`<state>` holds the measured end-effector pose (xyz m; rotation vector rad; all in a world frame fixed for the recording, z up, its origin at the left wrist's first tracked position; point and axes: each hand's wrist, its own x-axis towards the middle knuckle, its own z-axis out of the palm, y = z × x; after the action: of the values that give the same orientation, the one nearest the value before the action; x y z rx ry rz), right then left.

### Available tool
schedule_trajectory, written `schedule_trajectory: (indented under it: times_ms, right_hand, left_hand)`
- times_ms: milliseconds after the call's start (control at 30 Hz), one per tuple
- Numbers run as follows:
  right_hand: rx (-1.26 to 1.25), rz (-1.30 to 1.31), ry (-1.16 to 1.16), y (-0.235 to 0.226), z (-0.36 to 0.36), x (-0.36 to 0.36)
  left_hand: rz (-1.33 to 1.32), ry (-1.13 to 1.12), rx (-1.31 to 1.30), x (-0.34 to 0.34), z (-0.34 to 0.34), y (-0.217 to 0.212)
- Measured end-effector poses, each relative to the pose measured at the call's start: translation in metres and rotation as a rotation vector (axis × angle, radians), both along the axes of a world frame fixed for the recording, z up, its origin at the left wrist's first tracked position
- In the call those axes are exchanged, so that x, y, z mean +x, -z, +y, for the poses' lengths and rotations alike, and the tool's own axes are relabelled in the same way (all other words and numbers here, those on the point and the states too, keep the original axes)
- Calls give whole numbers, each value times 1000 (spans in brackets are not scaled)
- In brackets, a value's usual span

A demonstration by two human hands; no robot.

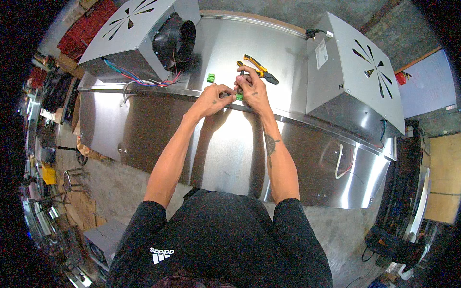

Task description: The person strips insulation from several colored wires using yellow-handled wire strippers and then inserts the exposed ends into green terminal blocks mounted on a stainless steel workbench. The person handles the wires and tools directly without visible secondary actions.

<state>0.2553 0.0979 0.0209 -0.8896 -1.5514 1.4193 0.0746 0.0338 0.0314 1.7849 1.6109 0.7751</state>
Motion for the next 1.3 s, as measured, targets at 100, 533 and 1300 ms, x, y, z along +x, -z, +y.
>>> schedule_trajectory:
  times_ms: [100, 533, 1300]
  right_hand:
    - [-12, 18, -22, 0, 1, 1]
    - [-18, 12, -2, 11, 3, 1]
    - [37, -51, 41, 9, 2, 1]
  left_hand:
    - [-23, -7, -33, 1, -1, -5]
    - [-62, 24, 31, -4, 4, 10]
    - [-63, 32, 55, -4, 4, 14]
